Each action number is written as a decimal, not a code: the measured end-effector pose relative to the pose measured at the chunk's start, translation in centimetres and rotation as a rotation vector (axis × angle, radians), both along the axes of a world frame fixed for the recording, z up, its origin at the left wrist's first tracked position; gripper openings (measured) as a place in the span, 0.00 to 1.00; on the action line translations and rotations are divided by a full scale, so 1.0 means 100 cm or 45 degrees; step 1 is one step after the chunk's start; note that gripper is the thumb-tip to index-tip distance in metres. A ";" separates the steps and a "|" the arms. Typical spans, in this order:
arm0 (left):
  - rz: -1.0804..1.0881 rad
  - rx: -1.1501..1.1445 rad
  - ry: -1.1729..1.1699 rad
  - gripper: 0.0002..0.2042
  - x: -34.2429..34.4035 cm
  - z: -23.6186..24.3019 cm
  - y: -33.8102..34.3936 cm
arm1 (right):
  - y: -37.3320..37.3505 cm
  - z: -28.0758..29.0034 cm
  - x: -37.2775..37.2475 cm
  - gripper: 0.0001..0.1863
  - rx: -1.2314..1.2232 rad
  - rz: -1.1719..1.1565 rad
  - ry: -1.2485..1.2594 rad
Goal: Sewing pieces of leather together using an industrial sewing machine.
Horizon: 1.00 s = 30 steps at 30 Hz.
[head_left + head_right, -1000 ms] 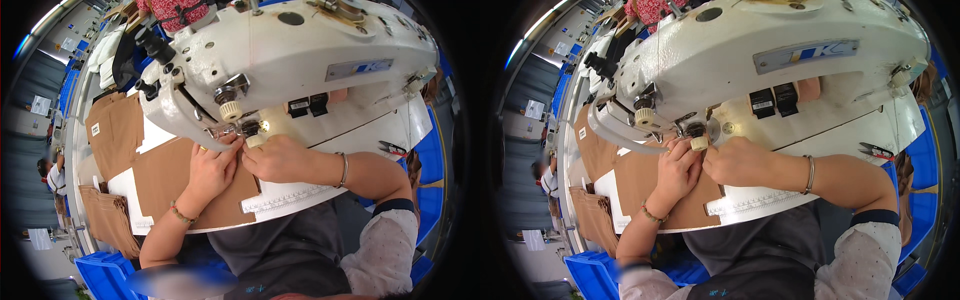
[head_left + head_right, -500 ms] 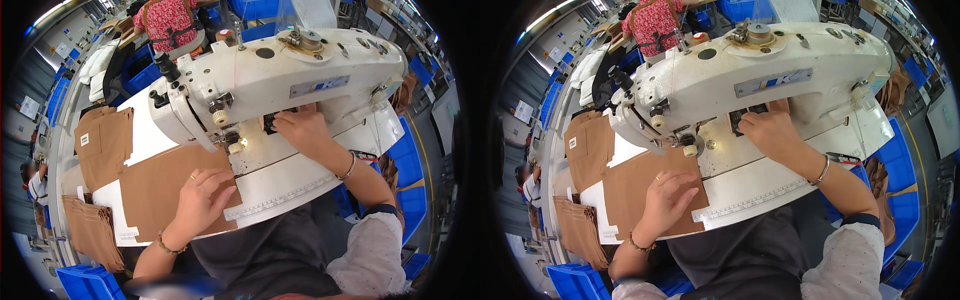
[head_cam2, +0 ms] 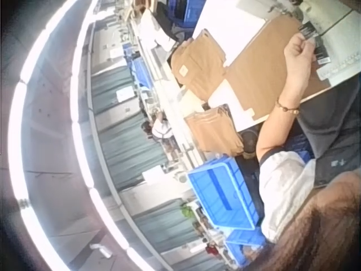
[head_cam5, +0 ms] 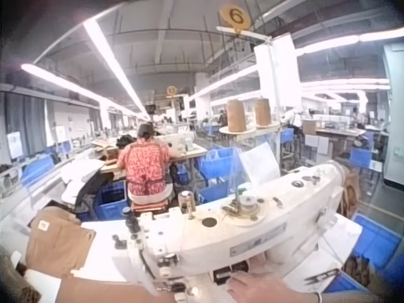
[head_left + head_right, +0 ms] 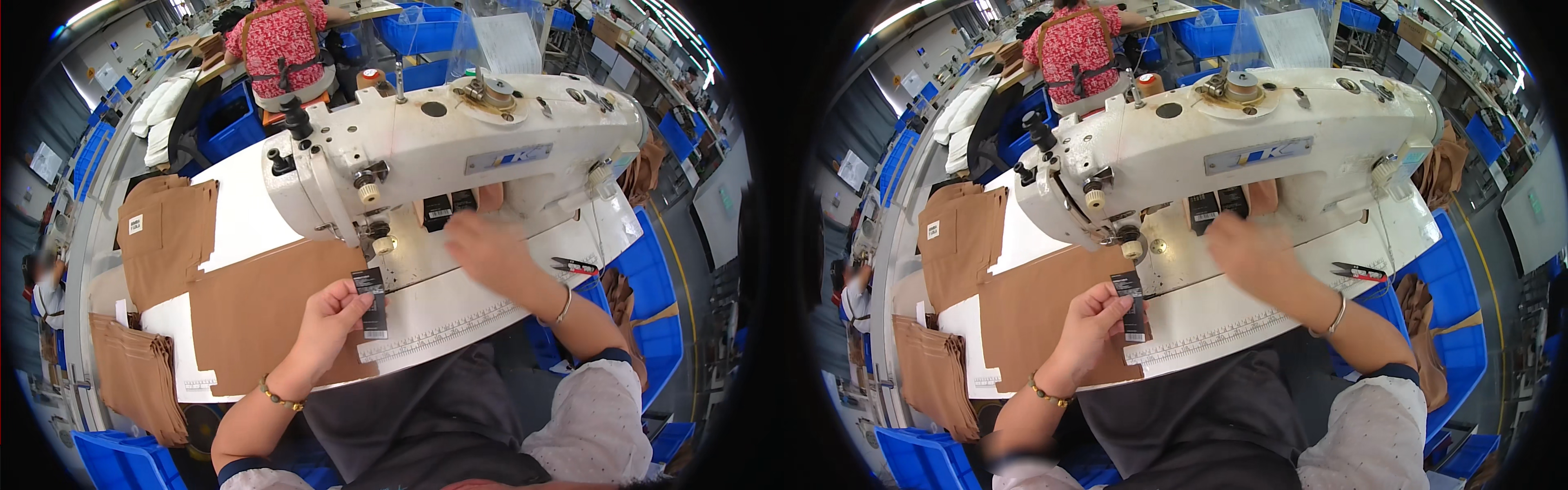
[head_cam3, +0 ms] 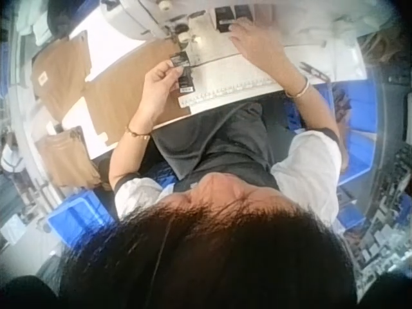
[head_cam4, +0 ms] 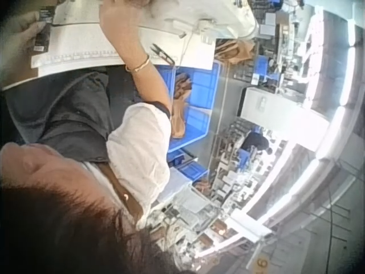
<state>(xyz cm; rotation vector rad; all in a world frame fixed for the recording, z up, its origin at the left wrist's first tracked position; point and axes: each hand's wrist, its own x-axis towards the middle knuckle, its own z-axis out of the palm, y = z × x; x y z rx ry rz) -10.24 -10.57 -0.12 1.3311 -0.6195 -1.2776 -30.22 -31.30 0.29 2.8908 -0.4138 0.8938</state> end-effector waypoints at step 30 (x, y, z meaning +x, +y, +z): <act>-0.191 -0.281 -2.163 0.16 0.023 0.034 -0.020 | 0.020 -0.001 0.075 0.11 1.049 0.407 0.183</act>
